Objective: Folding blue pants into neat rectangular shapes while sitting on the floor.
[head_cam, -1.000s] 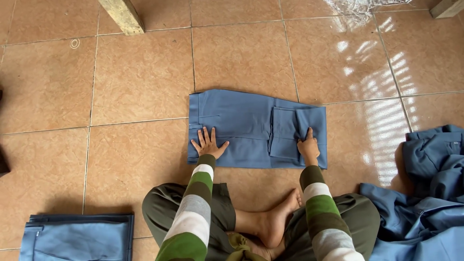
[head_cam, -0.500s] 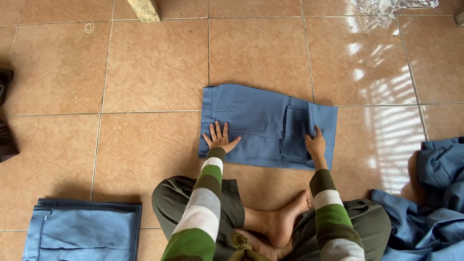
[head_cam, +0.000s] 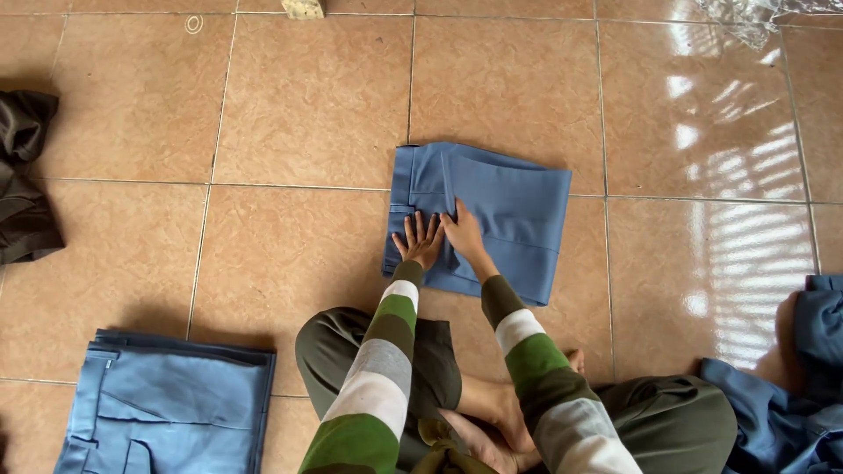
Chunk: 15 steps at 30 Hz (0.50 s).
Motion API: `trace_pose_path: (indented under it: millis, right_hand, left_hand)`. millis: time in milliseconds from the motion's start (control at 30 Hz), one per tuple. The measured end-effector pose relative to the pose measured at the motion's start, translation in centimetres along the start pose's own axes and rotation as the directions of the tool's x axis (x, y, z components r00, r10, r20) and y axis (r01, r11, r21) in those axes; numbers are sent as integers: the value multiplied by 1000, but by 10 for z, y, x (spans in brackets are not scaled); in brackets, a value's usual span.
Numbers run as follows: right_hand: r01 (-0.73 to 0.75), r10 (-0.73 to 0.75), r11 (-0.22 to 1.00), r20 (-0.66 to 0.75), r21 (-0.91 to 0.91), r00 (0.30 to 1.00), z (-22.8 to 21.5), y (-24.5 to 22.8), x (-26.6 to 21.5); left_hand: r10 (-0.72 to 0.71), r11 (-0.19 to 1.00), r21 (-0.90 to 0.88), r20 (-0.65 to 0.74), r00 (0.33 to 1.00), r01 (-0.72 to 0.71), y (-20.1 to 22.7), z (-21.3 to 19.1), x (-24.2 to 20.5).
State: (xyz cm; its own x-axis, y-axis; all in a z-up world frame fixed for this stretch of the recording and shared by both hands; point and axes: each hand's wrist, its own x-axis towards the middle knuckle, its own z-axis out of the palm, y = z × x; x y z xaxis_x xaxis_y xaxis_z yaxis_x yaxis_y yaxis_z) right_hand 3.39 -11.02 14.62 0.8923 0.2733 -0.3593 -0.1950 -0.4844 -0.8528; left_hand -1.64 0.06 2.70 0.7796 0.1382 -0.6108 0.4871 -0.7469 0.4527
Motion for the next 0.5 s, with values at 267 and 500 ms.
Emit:
trace_pose_path:
  millis: [267,500]
  right_hand:
    - [36,-68,985,190,167,979,29,29,17]
    - [316,-322,931,-1,-181,947,-29,27,-31]
  left_hand:
    - [-88,835,-549,-73,993,33,-58,45,70]
    - [-86,653,-750,-205,975,-100,-47,16,21]
